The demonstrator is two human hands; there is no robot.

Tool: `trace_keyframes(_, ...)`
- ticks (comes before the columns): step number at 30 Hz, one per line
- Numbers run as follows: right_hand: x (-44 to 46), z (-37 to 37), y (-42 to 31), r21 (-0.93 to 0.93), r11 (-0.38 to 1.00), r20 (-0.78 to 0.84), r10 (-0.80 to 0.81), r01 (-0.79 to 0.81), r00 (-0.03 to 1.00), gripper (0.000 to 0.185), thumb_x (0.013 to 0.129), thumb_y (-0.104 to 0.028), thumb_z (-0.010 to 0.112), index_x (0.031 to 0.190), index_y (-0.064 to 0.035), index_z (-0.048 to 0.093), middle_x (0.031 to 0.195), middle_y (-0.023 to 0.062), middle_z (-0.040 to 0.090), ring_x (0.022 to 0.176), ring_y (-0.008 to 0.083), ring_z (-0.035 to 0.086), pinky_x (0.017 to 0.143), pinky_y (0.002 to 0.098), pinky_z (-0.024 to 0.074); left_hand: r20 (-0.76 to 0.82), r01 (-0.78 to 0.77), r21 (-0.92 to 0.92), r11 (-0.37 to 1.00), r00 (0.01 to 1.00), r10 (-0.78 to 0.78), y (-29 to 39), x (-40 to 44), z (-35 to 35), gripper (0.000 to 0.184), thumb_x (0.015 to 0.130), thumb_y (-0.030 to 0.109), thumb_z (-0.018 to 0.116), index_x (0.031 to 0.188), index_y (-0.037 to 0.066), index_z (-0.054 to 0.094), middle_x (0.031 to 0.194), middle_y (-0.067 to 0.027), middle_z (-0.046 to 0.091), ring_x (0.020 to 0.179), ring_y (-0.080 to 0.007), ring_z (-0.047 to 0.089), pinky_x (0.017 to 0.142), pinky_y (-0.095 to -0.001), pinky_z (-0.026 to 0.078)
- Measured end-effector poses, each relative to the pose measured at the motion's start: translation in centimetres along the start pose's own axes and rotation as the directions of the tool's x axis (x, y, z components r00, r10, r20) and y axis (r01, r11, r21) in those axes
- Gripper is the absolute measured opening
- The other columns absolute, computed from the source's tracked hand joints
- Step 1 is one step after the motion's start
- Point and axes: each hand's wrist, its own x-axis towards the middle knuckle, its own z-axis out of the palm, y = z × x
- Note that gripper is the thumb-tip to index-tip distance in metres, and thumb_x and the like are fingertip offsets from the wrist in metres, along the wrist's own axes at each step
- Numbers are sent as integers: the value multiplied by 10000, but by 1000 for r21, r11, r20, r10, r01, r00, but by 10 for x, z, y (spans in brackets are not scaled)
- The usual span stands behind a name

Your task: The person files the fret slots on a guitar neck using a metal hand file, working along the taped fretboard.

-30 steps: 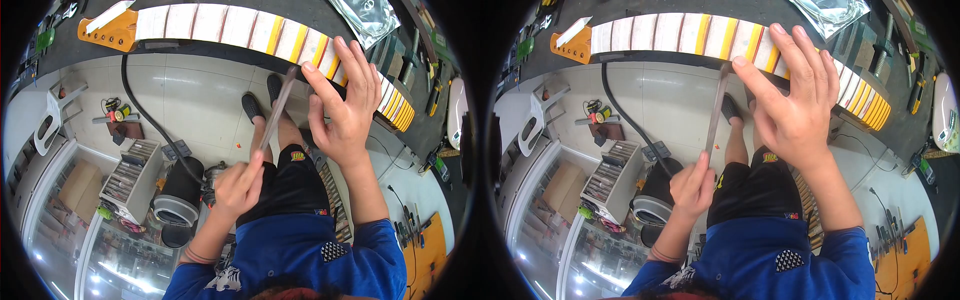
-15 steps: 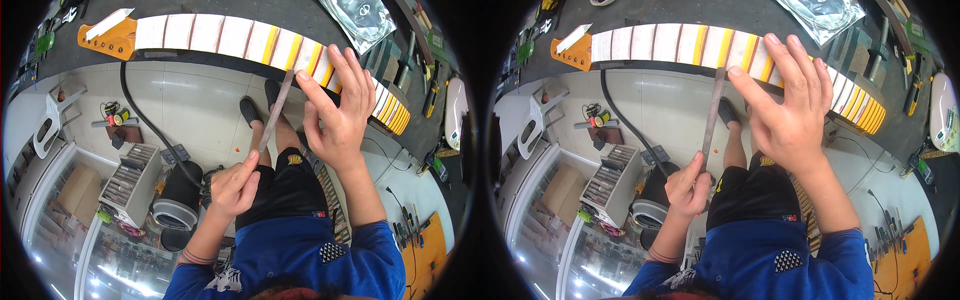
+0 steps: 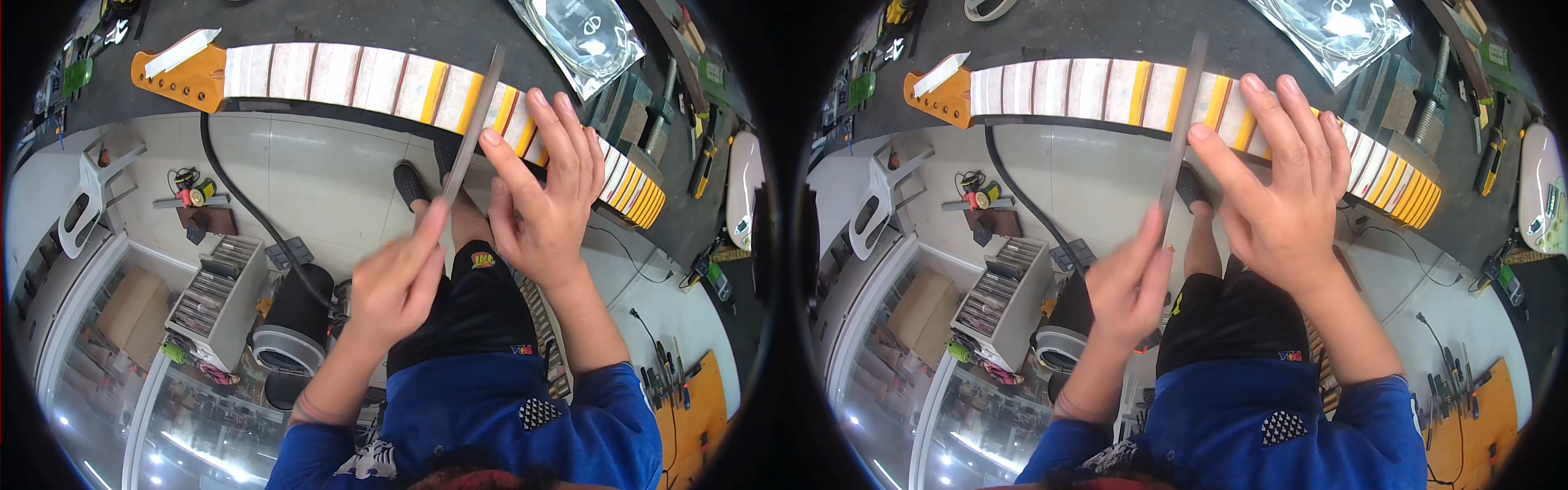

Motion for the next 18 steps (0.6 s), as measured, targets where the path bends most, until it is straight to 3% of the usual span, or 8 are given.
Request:
trace_keyframes(3,2,-5,-1,1,1000,44,-5,5,999,738,825,0,746,1503,-291,734,1688,206,569,1592,437,504,1319,585,277,56,41,96,995,997,-47,5,-47,-19,647,953,-78,790,1581,30,677,721,-89,643,540,-217,595,567,-365,520)
trace_keyframes(4,1,-3,-1,2,1000,34,2,-2,999,725,802,-42,763,1478,-305,759,1693,183,569,1592,411,504,1317,568,271,67,46,121,992,996,-55,5,-51,-20,655,947,-79,796,1581,34,679,707,-88,626,530,-215,589,562,-370,518)
trace_keyframes(10,1,-1,-1,-14,1000,19,12,-12,1000,693,805,-104,796,1462,-325,780,1696,157,571,1591,387,504,1317,555,260,-30,-41,42,998,999,43,12,64,12,649,944,-80,790,1574,25,679,735,-87,633,554,-244,592,565,-403,518)
trace_keyframes(12,2,-3,0,-8,1000,32,5,-4,999,680,817,-118,804,1465,-323,778,1695,156,572,1590,388,504,1317,557,258,-20,-33,58,998,999,34,12,55,11,654,941,-78,793,1576,24,676,745,-89,642,553,-247,589,563,-406,517)
trace_keyframes(16,2,-4,-1,-7,1000,51,16,-15,999,663,829,-143,816,1467,-320,775,1691,154,575,1590,387,503,1316,560,256,82,49,144,988,995,-61,9,-51,-19,677,924,-75,805,1580,24,672,735,-88,633,537,-247,574,549,-404,511)
trace_keyframes(18,1,-7,-1,6,1000,66,10,-10,998,714,818,-44,772,1487,-292,753,1694,192,562,1595,422,497,1319,577,266,92,39,174,984,994,-55,13,-42,-20,675,929,-72,799,1585,24,669,735,-83,621,547,-249,581,547,-402,514)
